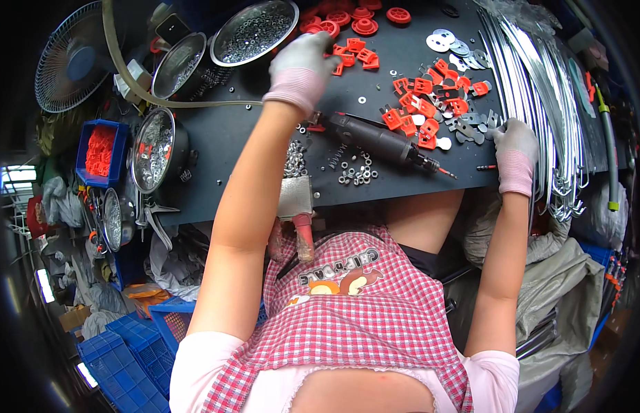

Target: The person assembles small red plastic clips with metal plates by hand, securing them together with screws using an electric screwdriver.

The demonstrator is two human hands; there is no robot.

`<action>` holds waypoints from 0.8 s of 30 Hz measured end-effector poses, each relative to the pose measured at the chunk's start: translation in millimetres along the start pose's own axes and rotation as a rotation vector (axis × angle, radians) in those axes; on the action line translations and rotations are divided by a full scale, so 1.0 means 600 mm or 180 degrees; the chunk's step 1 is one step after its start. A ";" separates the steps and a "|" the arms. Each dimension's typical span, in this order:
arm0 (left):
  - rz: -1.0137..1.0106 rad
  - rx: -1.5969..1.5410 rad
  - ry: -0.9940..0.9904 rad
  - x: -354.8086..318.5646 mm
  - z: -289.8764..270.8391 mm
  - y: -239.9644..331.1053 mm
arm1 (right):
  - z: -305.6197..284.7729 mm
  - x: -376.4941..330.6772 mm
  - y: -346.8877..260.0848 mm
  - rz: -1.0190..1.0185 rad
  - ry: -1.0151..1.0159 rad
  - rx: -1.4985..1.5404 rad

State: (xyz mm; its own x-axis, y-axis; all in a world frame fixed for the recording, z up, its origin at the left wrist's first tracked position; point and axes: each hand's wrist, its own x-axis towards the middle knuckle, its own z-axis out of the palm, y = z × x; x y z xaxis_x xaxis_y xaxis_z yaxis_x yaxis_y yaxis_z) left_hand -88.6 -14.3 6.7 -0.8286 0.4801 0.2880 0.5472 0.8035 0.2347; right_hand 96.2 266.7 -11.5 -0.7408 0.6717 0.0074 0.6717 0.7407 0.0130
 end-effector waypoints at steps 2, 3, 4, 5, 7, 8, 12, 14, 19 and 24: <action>-0.0397 0.0087 -0.0609 -0.008 -0.021 -0.064 | 0.002 0.007 0.002 0.0090 -0.0120 -0.0008; -0.0417 0.0105 -0.0601 -0.011 -0.024 -0.083 | 0.002 0.009 -0.001 0.0065 -0.0120 0.0006; -0.0420 0.0109 -0.0792 -0.012 -0.020 -0.097 | 0.004 0.012 -0.002 0.0147 -0.0077 -0.0058; -0.0422 0.0110 -0.0983 -0.017 -0.012 -0.108 | 0.006 0.013 -0.002 0.0231 -0.0033 -0.0125; -0.0247 0.0015 -0.0668 -0.027 0.003 -0.108 | 0.011 0.018 0.004 0.0253 -0.0022 -0.0054; -0.0070 -0.0082 -0.0357 -0.031 0.010 -0.107 | 0.015 0.022 0.010 0.0277 -0.0014 0.0013; -0.0284 -0.0259 -0.0266 -0.049 -0.010 -0.063 | 0.030 0.020 0.046 0.0200 0.0256 0.0557; -0.0002 0.0191 -0.0562 -0.060 -0.001 -0.063 | 0.029 -0.001 0.044 0.0175 0.0552 0.0977; -0.0217 -0.1460 -0.0335 -0.065 -0.013 -0.022 | -0.003 -0.086 -0.041 -0.0393 0.0552 0.4882; -0.0123 -0.3292 -0.0640 -0.089 -0.041 0.107 | -0.022 -0.139 -0.131 -0.1040 0.0179 0.5855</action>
State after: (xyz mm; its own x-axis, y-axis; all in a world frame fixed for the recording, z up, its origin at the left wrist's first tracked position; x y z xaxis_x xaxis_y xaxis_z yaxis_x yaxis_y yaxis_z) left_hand -6.2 3.3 29.2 -0.8002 0.5863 0.1266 0.2764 0.1732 0.9453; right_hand 105.2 152.1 -0.2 -0.7980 0.5453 0.2566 -0.3456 -0.0653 -0.9361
